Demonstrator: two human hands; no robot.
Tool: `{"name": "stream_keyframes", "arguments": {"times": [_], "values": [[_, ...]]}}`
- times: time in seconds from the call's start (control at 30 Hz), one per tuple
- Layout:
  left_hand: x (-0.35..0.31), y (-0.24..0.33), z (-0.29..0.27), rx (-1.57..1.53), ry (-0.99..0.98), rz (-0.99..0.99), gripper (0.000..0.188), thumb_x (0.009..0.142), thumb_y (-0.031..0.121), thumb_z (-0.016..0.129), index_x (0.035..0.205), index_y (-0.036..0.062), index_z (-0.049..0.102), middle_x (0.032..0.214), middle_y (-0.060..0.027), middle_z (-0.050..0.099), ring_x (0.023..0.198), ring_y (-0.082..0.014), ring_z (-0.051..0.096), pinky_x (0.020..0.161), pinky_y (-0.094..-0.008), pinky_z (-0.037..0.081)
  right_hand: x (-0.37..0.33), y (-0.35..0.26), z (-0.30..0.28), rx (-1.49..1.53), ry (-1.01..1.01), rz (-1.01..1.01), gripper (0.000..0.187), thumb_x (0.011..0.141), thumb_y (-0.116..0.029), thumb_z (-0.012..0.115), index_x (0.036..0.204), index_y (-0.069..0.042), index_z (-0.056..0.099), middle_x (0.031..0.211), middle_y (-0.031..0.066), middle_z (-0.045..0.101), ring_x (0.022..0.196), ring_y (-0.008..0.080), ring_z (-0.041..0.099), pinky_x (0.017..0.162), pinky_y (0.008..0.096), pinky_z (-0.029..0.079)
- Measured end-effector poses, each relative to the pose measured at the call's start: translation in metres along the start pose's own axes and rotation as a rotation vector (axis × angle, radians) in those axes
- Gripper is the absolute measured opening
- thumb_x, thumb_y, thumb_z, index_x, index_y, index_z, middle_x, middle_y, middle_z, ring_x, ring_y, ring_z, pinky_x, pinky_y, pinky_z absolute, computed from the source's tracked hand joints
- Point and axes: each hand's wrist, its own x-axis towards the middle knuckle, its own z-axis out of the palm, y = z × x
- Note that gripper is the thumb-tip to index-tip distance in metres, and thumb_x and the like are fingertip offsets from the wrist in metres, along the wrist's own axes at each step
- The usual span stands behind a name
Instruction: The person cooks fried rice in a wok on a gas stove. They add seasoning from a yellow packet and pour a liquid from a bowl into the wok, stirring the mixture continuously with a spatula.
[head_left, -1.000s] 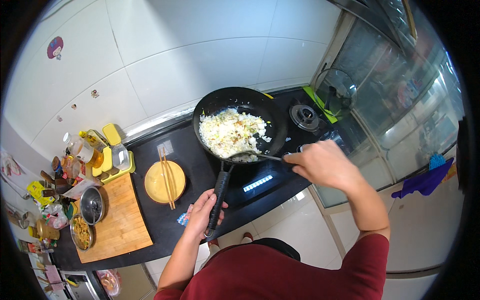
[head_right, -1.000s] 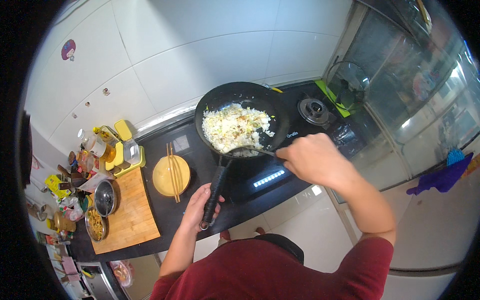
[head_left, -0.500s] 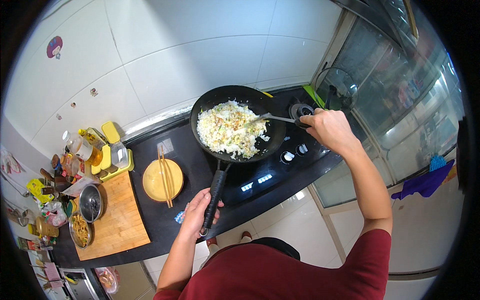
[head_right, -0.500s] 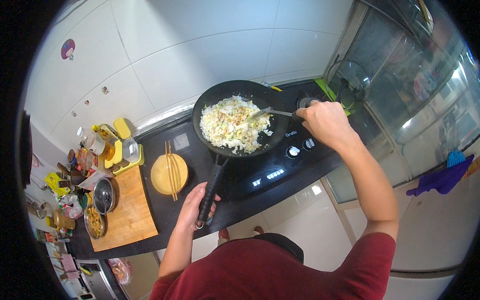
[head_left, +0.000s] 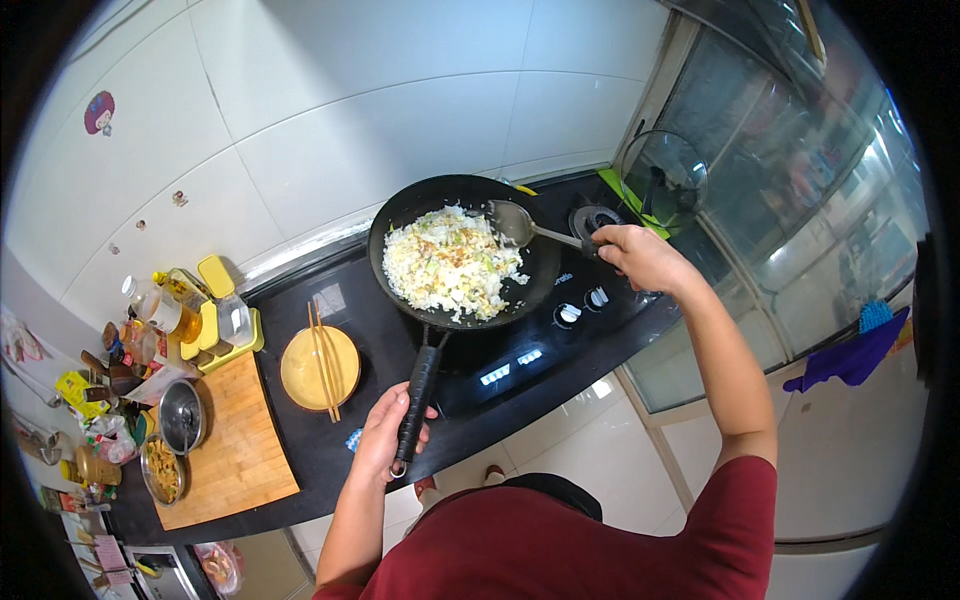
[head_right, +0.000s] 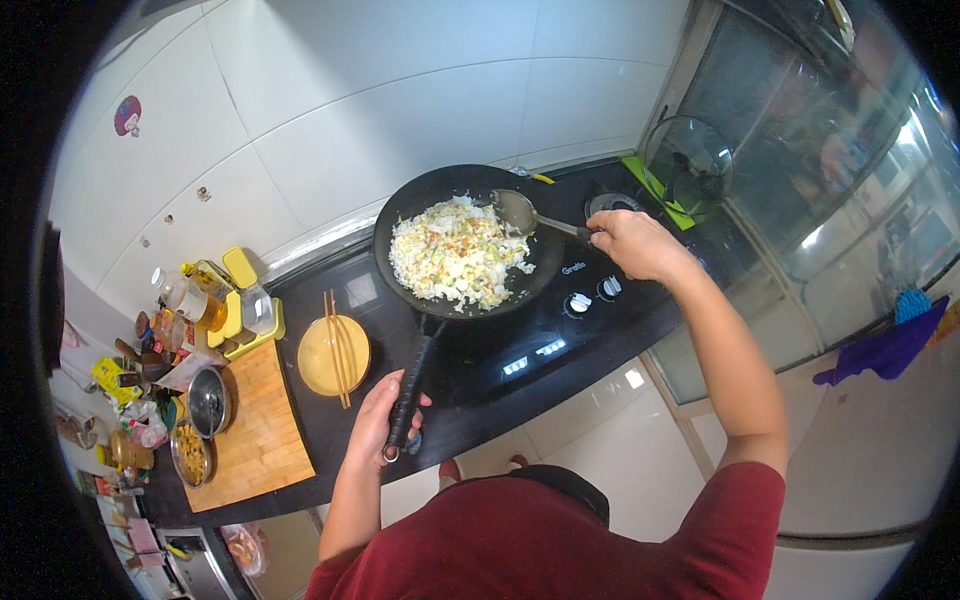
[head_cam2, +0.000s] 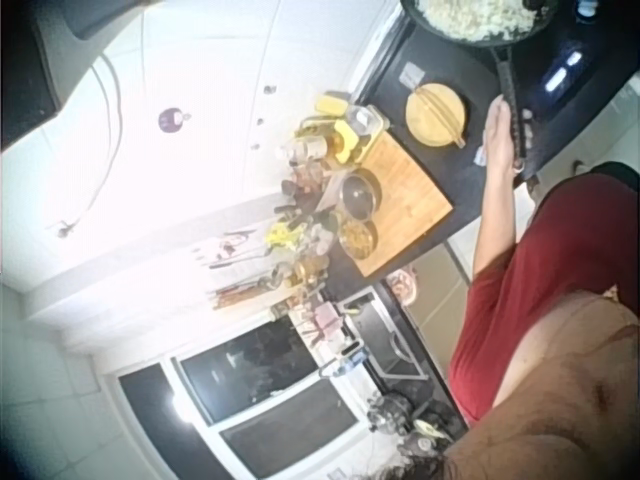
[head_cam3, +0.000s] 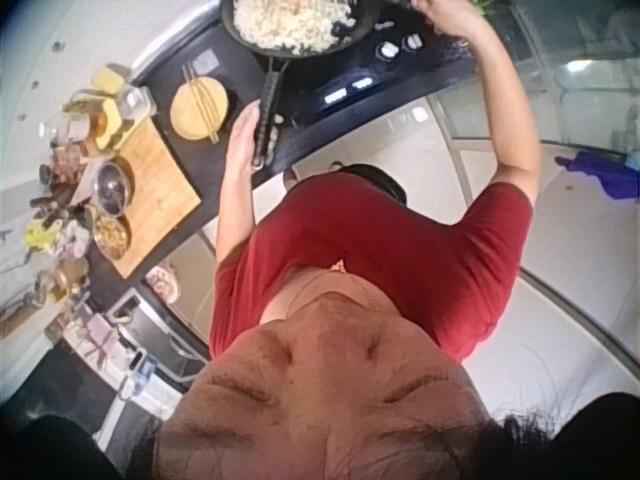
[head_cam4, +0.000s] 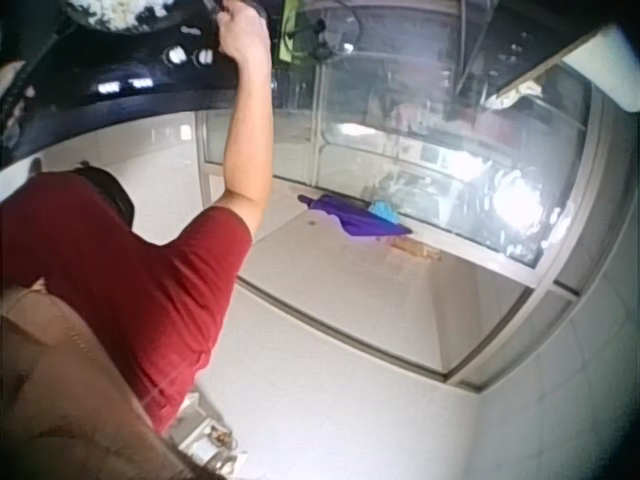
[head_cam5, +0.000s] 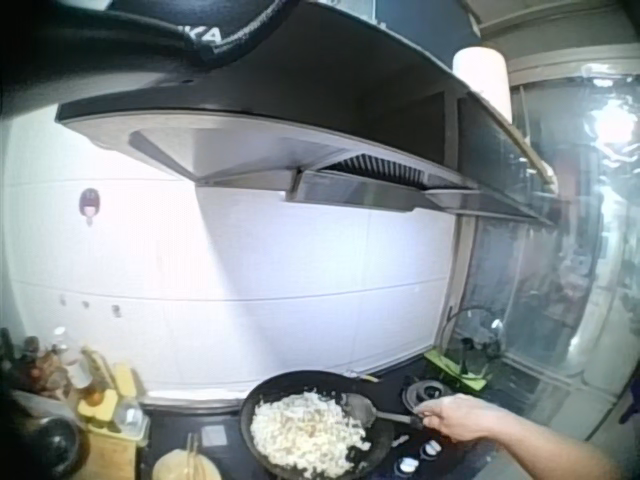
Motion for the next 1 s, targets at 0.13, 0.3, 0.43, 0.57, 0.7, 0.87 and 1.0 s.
{"name": "stream_keyframes", "arguments": {"times": [0.13,0.3,0.43,0.57,0.7,0.87,1.0], "values": [[0.002,0.001,0.003,-0.004,-0.022,-0.002,0.042,0.104,0.032,0.041,0.130,-0.0006,0.047,0.090,-0.0149,0.065,0.058,-0.0141,0.059,0.047,-0.0242,0.048,0.013,0.034,0.021,-0.406,-0.002,-0.092,0.033,0.092,-0.016,0.052,0.121,-0.018,0.067,0.106,0.0180,0.069,0.098,0.0316,0.068,0.085,0.0437,0.053],[0.000,0.000,0.001,-0.001,-0.010,-0.003,0.041,0.103,0.032,0.042,0.129,-0.0001,0.047,0.090,-0.0149,0.065,0.059,-0.0141,0.059,0.047,-0.0239,0.048,0.002,0.001,0.015,-0.412,0.009,-0.135,0.032,0.088,-0.025,0.062,0.119,-0.017,0.067,0.104,0.0153,0.070,0.101,0.0321,0.067,0.086,0.0435,0.053],[0.000,0.001,0.000,0.007,-0.013,-0.008,0.040,0.103,0.031,0.042,0.129,0.0009,0.047,0.090,-0.0147,0.065,0.059,-0.0140,0.059,0.046,-0.0237,0.047,-0.002,-0.006,-0.013,-0.384,-0.068,-0.124,0.031,0.088,-0.027,0.065,0.118,-0.017,0.069,0.104,0.0127,0.071,0.101,0.0312,0.067,0.087,0.0429,0.053],[0.001,-0.001,-0.001,0.006,-0.015,-0.007,0.039,0.103,0.031,0.043,0.129,0.0017,0.047,0.090,-0.0144,0.065,0.059,-0.0139,0.059,0.046,-0.0236,0.047,0.002,-0.013,-0.003,-0.540,-0.116,-0.098,0.029,0.089,-0.024,0.059,0.113,-0.017,0.071,0.101,0.0140,0.071,0.098,0.0314,0.068,0.085,0.0432,0.054],[0.001,-0.001,-0.001,0.000,-0.032,-0.009,0.038,0.103,0.030,0.043,0.129,0.0019,0.047,0.090,-0.0139,0.065,0.059,-0.0139,0.059,0.046,-0.0235,0.047,0.014,-0.011,0.022,-0.490,-0.146,-0.131,0.028,0.087,-0.023,0.060,0.110,-0.015,0.072,0.102,0.0169,0.071,0.097,0.0339,0.068,0.085,0.0445,0.054],[0.002,0.000,-0.001,0.006,-0.023,-0.021,0.038,0.103,0.030,0.043,0.129,0.0024,0.047,0.090,-0.0128,0.065,0.059,-0.0133,0.059,0.047,-0.0232,0.047,0.017,-0.026,-0.002,-0.483,-0.136,-0.137,0.026,0.087,-0.023,0.061,0.110,-0.014,0.072,0.106,0.0136,0.071,0.101,0.0325,0.067,0.087,0.0443,0.053],[0.002,-0.003,-0.004,-0.015,-0.029,-0.005,0.037,0.103,0.030,0.043,0.129,0.0031,0.047,0.089,-0.0120,0.065,0.059,-0.0125,0.059,0.046,-0.0225,0.047,0.006,-0.035,-0.015,-0.359,-0.126,-0.147,0.028,0.088,-0.023,0.061,0.112,-0.014,0.071,0.107,0.0116,0.071,0.102,0.0313,0.066,0.088,0.0426,0.053]]}}
